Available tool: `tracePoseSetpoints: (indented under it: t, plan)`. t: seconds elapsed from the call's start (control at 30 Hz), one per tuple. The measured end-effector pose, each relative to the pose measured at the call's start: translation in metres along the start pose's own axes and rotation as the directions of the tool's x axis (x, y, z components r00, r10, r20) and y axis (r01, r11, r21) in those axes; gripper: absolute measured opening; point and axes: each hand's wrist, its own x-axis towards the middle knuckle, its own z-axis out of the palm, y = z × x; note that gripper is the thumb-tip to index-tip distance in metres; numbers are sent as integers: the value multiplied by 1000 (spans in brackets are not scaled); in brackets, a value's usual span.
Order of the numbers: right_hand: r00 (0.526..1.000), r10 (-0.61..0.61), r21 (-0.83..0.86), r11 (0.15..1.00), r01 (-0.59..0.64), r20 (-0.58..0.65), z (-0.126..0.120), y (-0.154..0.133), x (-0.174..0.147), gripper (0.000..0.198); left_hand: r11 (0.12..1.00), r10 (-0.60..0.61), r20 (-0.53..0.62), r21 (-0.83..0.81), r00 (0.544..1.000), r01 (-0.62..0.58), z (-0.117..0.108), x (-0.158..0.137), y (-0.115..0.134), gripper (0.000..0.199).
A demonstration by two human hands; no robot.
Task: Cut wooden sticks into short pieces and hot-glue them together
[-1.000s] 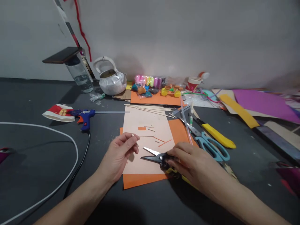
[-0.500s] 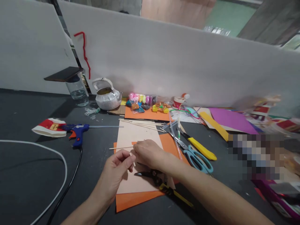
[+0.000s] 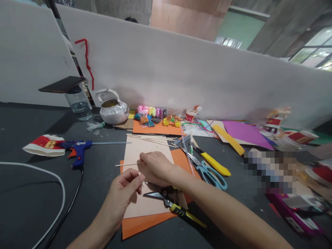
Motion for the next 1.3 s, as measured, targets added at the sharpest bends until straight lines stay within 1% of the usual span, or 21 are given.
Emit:
tracePoseSetpoints:
  t: [0.1,0.2,0.27,0.3,0.37,0.47,0.5,0.57,0.63,0.7,0.77,0.83,0.93,1.1,1.17,1.23,1.3]
  plan:
    - [1000,-10,91,996,9,11,-3,2,4,34,1000,8,2,0,1000,-8,1,-1,2,35]
    - [1000,12,239,971,-8,-17,-7,7,2,33,1000,7,-18,-17,1000,-8,1,-1,3,33]
    - [998,47,376,926,-26,-48,-10,10,-4,31,1000,6,-35,-23,999,-7,1,0,3,33]
    - [996,64,455,890,-30,-60,-11,10,-8,29,1000,6,-42,-23,999,-7,1,0,3,33]
    - [994,82,620,784,-23,-67,-10,9,-19,23,1000,6,-42,-18,999,-7,2,0,4,32]
    - [997,56,825,565,14,-56,-3,0,-34,9,999,-5,10,-45,1000,6,3,-1,4,32]
    - [997,43,873,486,30,-59,0,-3,-38,8,998,-10,33,-56,999,11,4,-2,5,33]
    - [996,36,938,341,65,-82,6,-9,-43,11,998,-20,60,-59,998,23,5,-1,5,34]
    - [993,47,971,221,96,-109,10,-13,-46,14,999,-38,69,-28,997,40,5,-1,5,36]
    - [991,62,985,130,113,-122,13,-13,-46,17,997,-75,75,10,994,75,4,0,3,38]
    - [990,70,991,65,115,-119,15,-11,-46,17,992,-123,88,28,988,121,2,1,-1,40]
    - [991,75,993,18,113,-114,16,-8,-45,17,987,-163,115,25,980,161,1,2,-3,40]
    - [992,67,994,-24,107,-106,16,-4,-45,17,983,-183,162,10,970,184,1,1,-3,37]
    - [999,-3,998,-25,49,-49,12,0,-47,25,975,-216,162,-17,963,222,4,-4,9,35]
    - [999,-30,999,-25,33,-33,11,1,-48,29,963,-261,162,-20,952,268,4,-5,14,35]
    - [999,-43,999,-33,24,-25,10,2,-48,31,941,-327,171,-31,930,337,4,-7,17,36]
    - [999,-49,999,-44,22,-24,11,2,-49,31,926,-355,173,-69,919,370,4,-7,18,33]
